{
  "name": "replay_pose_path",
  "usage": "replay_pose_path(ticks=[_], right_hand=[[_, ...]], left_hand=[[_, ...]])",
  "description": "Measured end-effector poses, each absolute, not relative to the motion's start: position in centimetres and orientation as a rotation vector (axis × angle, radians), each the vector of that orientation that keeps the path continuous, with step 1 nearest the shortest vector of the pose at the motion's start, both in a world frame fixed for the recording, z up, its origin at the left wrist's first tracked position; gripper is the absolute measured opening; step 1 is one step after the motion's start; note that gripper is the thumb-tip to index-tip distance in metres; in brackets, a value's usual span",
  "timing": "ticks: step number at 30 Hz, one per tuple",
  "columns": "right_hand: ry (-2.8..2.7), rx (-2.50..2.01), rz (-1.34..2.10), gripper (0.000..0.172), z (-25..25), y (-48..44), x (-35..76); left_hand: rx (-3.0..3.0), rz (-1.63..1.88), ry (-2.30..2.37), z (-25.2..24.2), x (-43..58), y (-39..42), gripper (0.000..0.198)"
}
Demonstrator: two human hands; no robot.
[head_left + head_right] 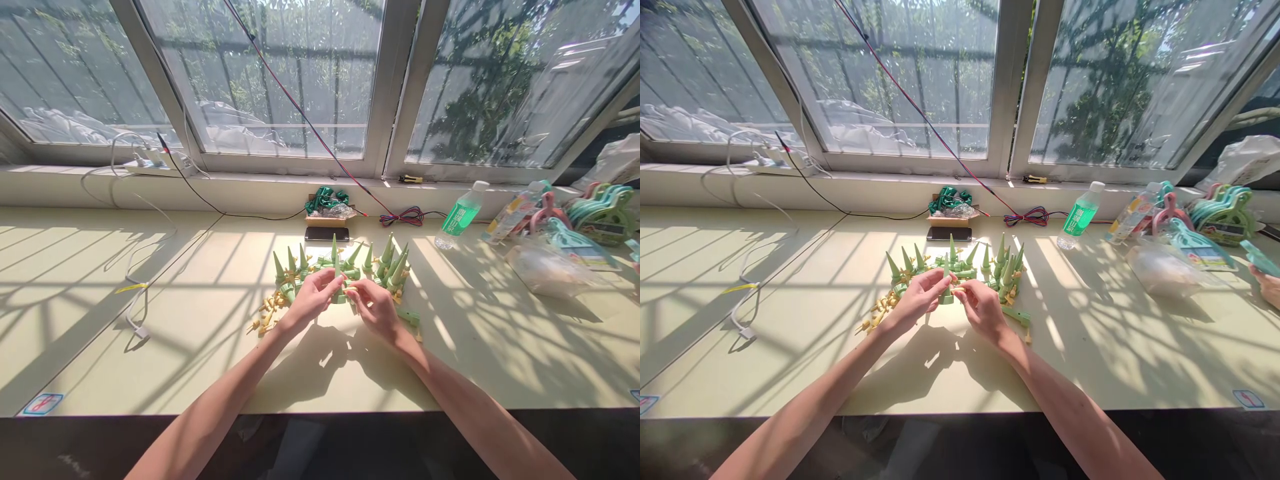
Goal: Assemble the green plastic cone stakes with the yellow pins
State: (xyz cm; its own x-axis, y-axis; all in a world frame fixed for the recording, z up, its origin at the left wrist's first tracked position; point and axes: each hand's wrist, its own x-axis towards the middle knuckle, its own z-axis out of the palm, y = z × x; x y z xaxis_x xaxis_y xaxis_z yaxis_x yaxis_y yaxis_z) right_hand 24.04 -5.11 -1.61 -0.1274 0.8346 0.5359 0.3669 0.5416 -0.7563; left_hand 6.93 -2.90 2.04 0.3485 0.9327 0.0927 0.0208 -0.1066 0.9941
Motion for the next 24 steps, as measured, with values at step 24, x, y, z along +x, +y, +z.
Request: replay_pose_path(ticks=[24], right_hand=[[-1.615,-1.009,0.876,0.042,-1.75,-4.97,23.93]], left_hand=[[1.758,1.108,0.915,1.43,7.08,-3.04,0.028]])
